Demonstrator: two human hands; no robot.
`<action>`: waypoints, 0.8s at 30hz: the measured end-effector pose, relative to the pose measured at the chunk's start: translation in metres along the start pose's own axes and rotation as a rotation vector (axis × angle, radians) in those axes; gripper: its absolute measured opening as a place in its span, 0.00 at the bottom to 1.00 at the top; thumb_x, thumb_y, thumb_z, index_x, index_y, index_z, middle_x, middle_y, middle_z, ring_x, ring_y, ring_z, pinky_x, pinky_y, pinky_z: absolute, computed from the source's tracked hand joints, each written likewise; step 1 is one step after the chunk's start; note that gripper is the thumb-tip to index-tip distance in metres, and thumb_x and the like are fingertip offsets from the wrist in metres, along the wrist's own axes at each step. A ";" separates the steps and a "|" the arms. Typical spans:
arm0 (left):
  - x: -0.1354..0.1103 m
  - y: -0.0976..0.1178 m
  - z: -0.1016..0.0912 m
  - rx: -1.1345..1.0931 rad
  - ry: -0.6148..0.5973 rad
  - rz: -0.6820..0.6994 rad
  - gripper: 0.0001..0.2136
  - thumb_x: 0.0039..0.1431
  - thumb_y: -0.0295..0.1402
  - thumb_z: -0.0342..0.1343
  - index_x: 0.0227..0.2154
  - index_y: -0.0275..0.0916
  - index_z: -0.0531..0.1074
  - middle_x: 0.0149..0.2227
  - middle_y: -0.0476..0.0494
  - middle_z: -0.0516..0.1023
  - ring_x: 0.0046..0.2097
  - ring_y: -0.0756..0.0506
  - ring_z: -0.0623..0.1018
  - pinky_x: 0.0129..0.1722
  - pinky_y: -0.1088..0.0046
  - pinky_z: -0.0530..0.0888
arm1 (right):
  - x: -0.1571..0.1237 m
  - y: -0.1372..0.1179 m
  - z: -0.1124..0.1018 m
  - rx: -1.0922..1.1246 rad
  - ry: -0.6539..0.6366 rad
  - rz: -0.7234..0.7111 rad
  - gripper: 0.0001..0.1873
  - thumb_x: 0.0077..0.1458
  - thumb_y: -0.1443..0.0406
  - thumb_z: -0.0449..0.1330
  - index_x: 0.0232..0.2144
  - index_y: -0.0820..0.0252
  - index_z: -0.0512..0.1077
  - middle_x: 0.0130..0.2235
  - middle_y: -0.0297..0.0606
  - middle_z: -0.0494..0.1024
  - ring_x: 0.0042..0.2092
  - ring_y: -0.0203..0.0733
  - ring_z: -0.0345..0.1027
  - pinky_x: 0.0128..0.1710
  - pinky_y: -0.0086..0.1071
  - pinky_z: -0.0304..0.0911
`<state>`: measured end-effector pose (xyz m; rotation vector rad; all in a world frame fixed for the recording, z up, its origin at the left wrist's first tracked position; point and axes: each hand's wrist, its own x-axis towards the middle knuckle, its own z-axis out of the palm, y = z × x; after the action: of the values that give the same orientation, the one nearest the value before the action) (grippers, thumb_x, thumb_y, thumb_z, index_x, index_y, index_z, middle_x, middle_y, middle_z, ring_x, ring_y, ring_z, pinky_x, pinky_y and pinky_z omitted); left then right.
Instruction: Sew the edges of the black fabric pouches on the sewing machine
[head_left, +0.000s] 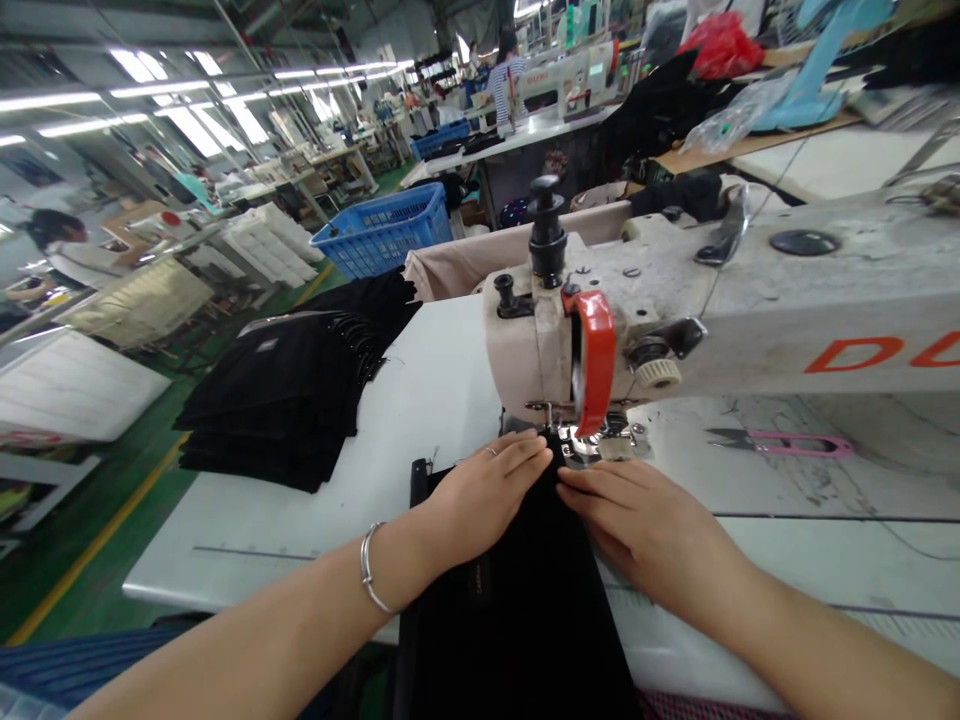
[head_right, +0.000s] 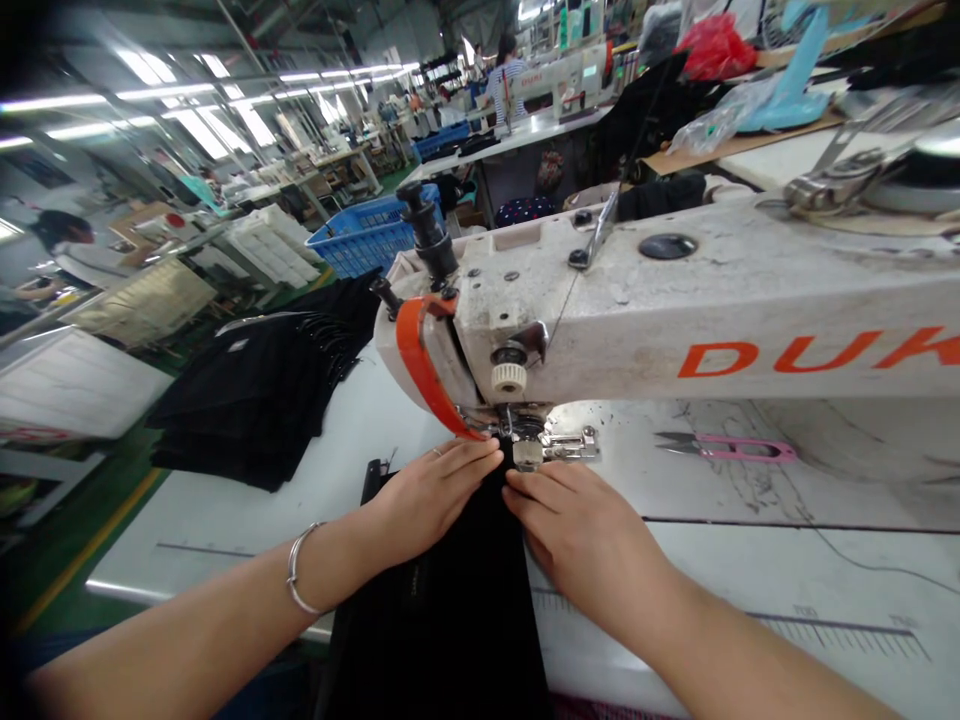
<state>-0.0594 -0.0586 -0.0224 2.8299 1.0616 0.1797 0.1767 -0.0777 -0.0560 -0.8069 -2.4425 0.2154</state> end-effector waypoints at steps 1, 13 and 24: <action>0.002 -0.003 0.001 -0.008 0.005 0.000 0.19 0.66 0.22 0.44 0.59 0.34 0.60 0.61 0.39 0.66 0.65 0.43 0.63 0.63 0.61 0.67 | 0.001 -0.001 0.000 -0.018 -0.005 0.006 0.17 0.62 0.73 0.52 0.51 0.64 0.71 0.52 0.43 0.75 0.49 0.48 0.69 0.48 0.46 0.69; -0.020 0.034 -0.032 0.024 -0.173 -0.103 0.31 0.64 0.45 0.52 0.64 0.34 0.55 0.66 0.29 0.56 0.68 0.33 0.55 0.63 0.47 0.62 | 0.002 -0.003 -0.002 0.004 0.035 0.156 0.15 0.61 0.70 0.55 0.50 0.63 0.71 0.51 0.47 0.74 0.51 0.50 0.67 0.51 0.50 0.68; -0.112 0.094 -0.025 -0.254 0.486 -0.642 0.13 0.68 0.30 0.43 0.48 0.39 0.71 0.38 0.44 0.81 0.37 0.45 0.82 0.35 0.73 0.80 | -0.004 -0.067 -0.003 0.965 0.173 0.742 0.21 0.60 0.65 0.55 0.56 0.52 0.65 0.55 0.44 0.71 0.50 0.46 0.70 0.49 0.44 0.69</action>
<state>-0.0860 -0.2014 0.0083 2.1284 1.8179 0.8844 0.1475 -0.1340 -0.0343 -1.1172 -1.4615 1.3837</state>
